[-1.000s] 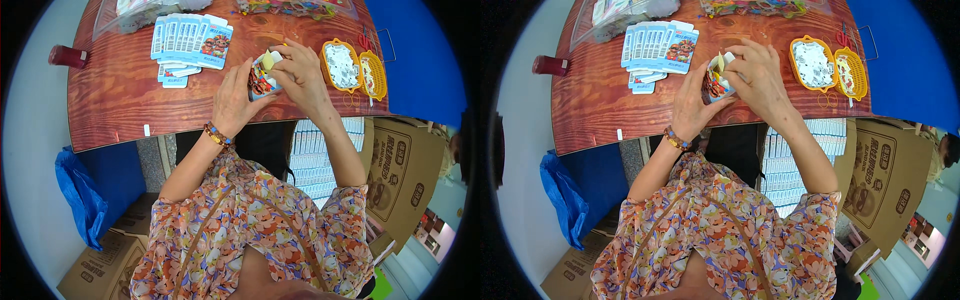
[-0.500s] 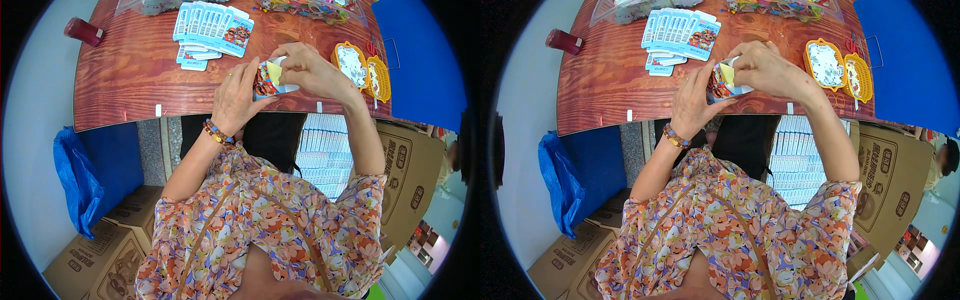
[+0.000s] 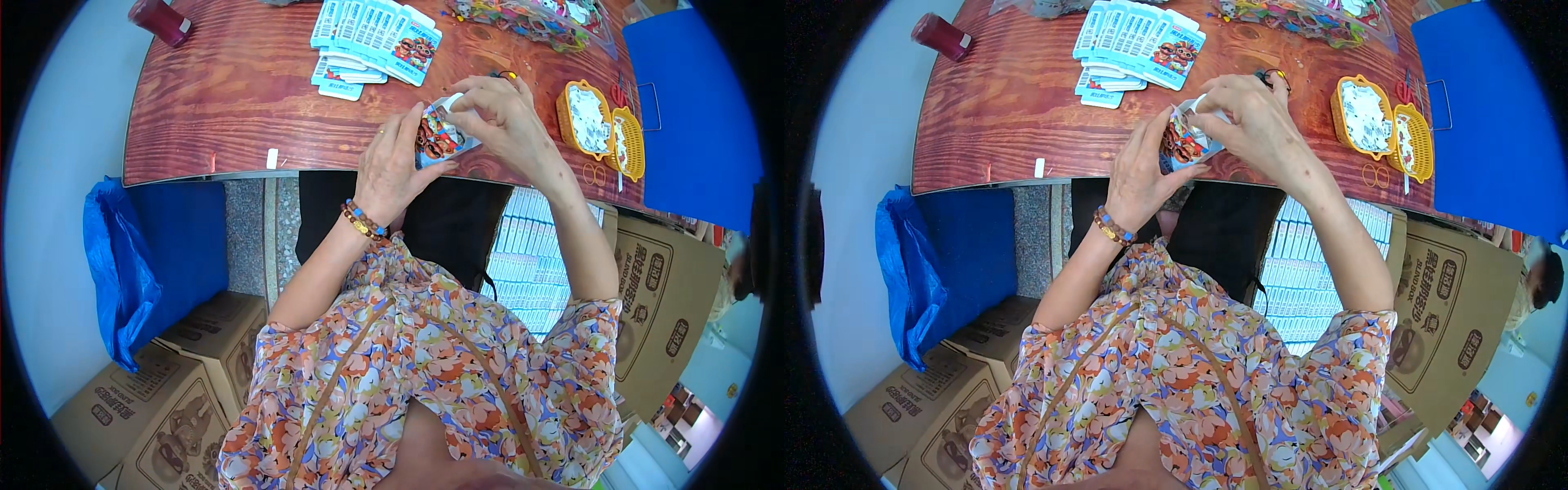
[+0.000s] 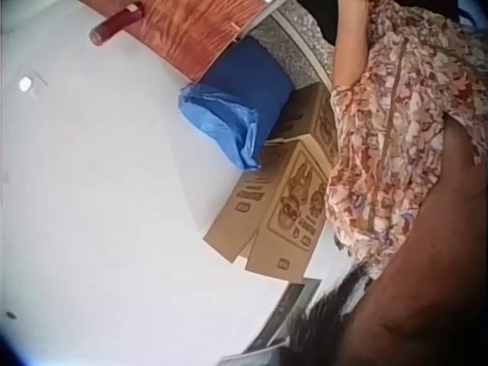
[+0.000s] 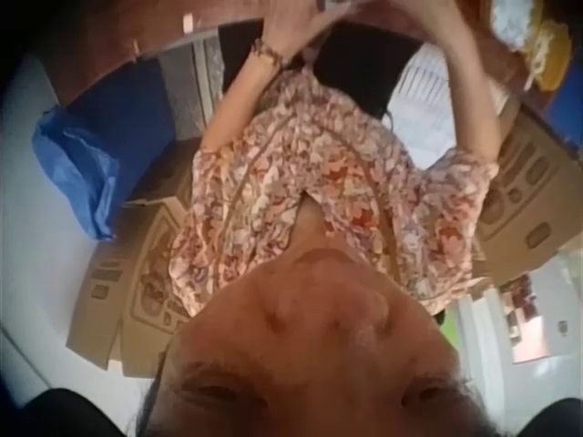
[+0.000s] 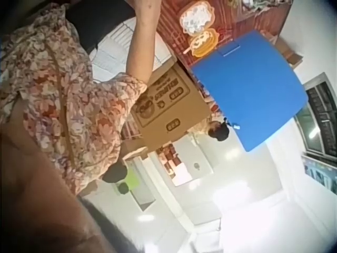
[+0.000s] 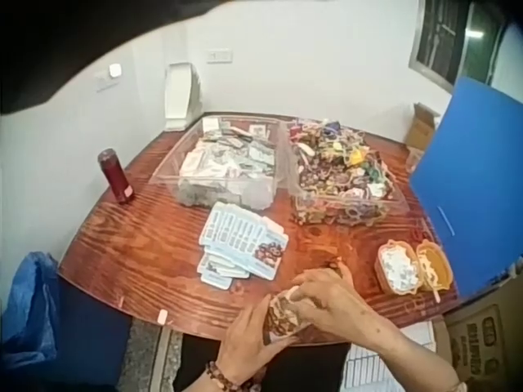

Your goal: Packing small toy cards and parts into containers at a workstation.

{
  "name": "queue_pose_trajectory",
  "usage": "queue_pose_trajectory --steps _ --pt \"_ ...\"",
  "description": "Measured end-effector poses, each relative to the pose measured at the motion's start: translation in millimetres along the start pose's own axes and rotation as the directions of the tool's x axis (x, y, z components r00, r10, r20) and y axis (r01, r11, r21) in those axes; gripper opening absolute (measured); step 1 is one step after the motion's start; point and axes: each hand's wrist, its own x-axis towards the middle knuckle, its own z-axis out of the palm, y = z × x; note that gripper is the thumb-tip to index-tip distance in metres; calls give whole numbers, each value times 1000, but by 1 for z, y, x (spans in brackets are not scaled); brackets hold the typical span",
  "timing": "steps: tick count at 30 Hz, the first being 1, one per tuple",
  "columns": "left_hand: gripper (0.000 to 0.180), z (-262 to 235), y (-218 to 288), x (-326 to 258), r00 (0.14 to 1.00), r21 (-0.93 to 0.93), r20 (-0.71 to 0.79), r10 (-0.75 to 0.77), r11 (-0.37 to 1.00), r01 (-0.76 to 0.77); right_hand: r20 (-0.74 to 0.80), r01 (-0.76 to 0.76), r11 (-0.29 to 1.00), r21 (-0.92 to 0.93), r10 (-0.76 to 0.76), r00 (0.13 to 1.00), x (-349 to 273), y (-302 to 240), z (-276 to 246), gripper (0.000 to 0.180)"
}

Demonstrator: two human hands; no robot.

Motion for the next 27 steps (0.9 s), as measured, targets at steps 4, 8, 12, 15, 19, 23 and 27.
queue_pose_trajectory --steps 4,8,12,15,19,23,27 --pt "83 1 1 -1 1000 -27 4 -19 999 19 43 -4 999 -54 6 999 -3 5 14 17" --pt "84 2 -3 -4 999 -35 26 -37 999 38 193 100 982 -162 -67 979 -3 2 16 18" --pt "84 -2 -5 -5 998 -3 18 -64 998 64 90 70 980 187 -88 992 -3 10 10 17" --pt "84 -3 -6 -5 999 76 -8 -34 997 34 -43 25 974 223 -16 999 -2 6 17 17" --pt "84 -5 -3 -4 1000 103 -16 -13 995 14 -153 115 985 -127 -134 979 -1 2 37 17" --pt "83 -7 -7 -3 998 98 -14 -57 994 58 -116 38 997 64 -30 993 3 11 38 14" --pt "82 -4 -12 -1 999 126 -36 27 992 -22 72 -14 997 -75 20 997 6 0 39 13"
